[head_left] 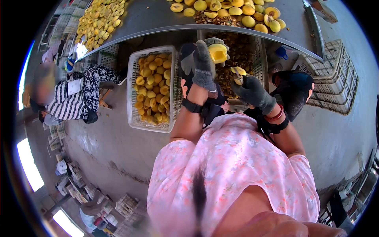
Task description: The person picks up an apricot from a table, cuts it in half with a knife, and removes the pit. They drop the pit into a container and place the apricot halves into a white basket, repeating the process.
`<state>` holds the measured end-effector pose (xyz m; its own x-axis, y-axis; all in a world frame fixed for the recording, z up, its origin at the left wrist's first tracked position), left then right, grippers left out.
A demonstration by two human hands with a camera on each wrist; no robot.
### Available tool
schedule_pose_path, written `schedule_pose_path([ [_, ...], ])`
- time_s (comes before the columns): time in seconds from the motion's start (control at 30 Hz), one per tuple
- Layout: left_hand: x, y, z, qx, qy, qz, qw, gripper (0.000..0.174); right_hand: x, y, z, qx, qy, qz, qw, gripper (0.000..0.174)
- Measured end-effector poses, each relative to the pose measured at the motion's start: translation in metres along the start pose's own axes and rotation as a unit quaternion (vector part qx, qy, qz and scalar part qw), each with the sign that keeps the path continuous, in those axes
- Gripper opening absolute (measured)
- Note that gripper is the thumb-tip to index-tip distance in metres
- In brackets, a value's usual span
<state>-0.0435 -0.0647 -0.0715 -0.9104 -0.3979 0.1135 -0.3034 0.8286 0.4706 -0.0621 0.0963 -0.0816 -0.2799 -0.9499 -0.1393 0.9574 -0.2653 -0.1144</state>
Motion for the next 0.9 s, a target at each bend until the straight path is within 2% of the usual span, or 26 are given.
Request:
schedule_pose_path([
  [0.07,-0.009,-0.030,-0.019,0.060,0.038,-0.097,0.993,0.071,0.005,-0.005,-0.002,-0.133,-0.052,-0.103,0.984,0.007],
  [0.13,-0.018,-0.078,-0.021,0.113,0.077,-0.164,0.977,0.059,0.001,-0.013,0.013,-0.208,-0.093,-0.191,0.955,0.011],
  [0.2,-0.030,-0.119,-0.031,0.176,0.093,-0.255,0.946,0.051,0.001,-0.019,0.018,-0.216,-0.174,-0.233,0.932,0.013],
  [0.27,-0.046,-0.169,-0.037,0.248,0.050,-0.306,0.918,0.045,0.005,-0.023,0.014,-0.221,-0.209,-0.273,0.913,0.012],
  [0.3,-0.052,-0.205,-0.039,0.362,0.074,-0.324,0.871,0.046,0.006,-0.025,0.012,-0.224,-0.224,-0.295,0.902,0.011],
  [0.37,-0.055,-0.256,-0.047,0.548,0.090,-0.330,0.763,0.054,0.025,-0.032,-0.005,-0.249,-0.125,-0.269,0.922,0.014],
  [0.4,-0.055,-0.271,-0.045,0.547,0.016,-0.345,0.763,0.056,0.035,-0.038,-0.019,-0.262,-0.073,-0.256,0.928,0.016],
  [0.43,-0.054,-0.282,-0.043,0.543,-0.058,-0.357,0.758,0.059,0.055,-0.050,-0.068,-0.321,0.066,-0.193,0.925,0.027],
  [0.47,-0.051,-0.290,-0.042,0.537,-0.128,-0.364,0.750,0.061,0.058,-0.056,-0.105,-0.316,0.131,-0.166,0.925,0.029],
  [0.5,-0.047,-0.294,-0.043,0.534,-0.134,-0.353,0.757,0.065,0.058,-0.063,-0.136,-0.308,0.195,-0.143,0.920,0.031],
  [0.53,-0.036,-0.287,-0.047,0.560,-0.125,-0.355,0.738,0.062,0.059,-0.074,-0.152,-0.301,0.256,-0.122,0.910,0.033],
  [0.6,-0.023,-0.271,-0.051,0.609,-0.113,-0.362,0.697,0.056,0.057,-0.061,-0.105,-0.430,0.131,-0.088,0.889,0.035],
  [0.63,-0.009,-0.251,-0.055,0.631,-0.039,-0.321,0.705,0.052,0.053,-0.061,-0.103,-0.423,0.100,-0.129,0.891,0.035],
  [0.7,0.022,-0.197,-0.067,0.661,0.109,-0.238,0.703,0.046,0.049,-0.066,-0.091,-0.358,0.093,-0.168,0.914,0.033],
  [0.77,0.058,-0.162,-0.064,0.718,0.180,-0.195,0.643,0.041,0.045,-0.067,-0.073,-0.293,0.088,-0.221,0.926,0.032],
  [0.8,0.081,-0.153,-0.061,0.723,0.162,-0.170,0.649,0.040,0.041,-0.069,-0.067,-0.261,0.088,-0.255,0.927,0.032],
  [0.87,0.125,-0.142,-0.051,0.730,0.127,-0.118,0.661,0.039,0.038,-0.066,-0.060,-0.311,0.040,-0.235,0.920,0.028],
  [0.9,0.144,-0.143,-0.044,0.745,0.077,-0.105,0.655,0.039,0.036,-0.065,-0.058,-0.337,0.017,-0.226,0.914,0.026],
])
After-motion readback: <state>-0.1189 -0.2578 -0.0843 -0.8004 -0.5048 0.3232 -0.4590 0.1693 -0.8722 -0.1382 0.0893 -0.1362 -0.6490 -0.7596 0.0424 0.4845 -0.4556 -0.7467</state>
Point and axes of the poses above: each hand's wrist, its own x-axis towards the middle knuckle, its own y-axis out of the palm, z = x × y, the point moved 6 cm from there along x, towards the middle knuckle, and after that the axes turned 11 degrees about z, right-handed, at the moved point
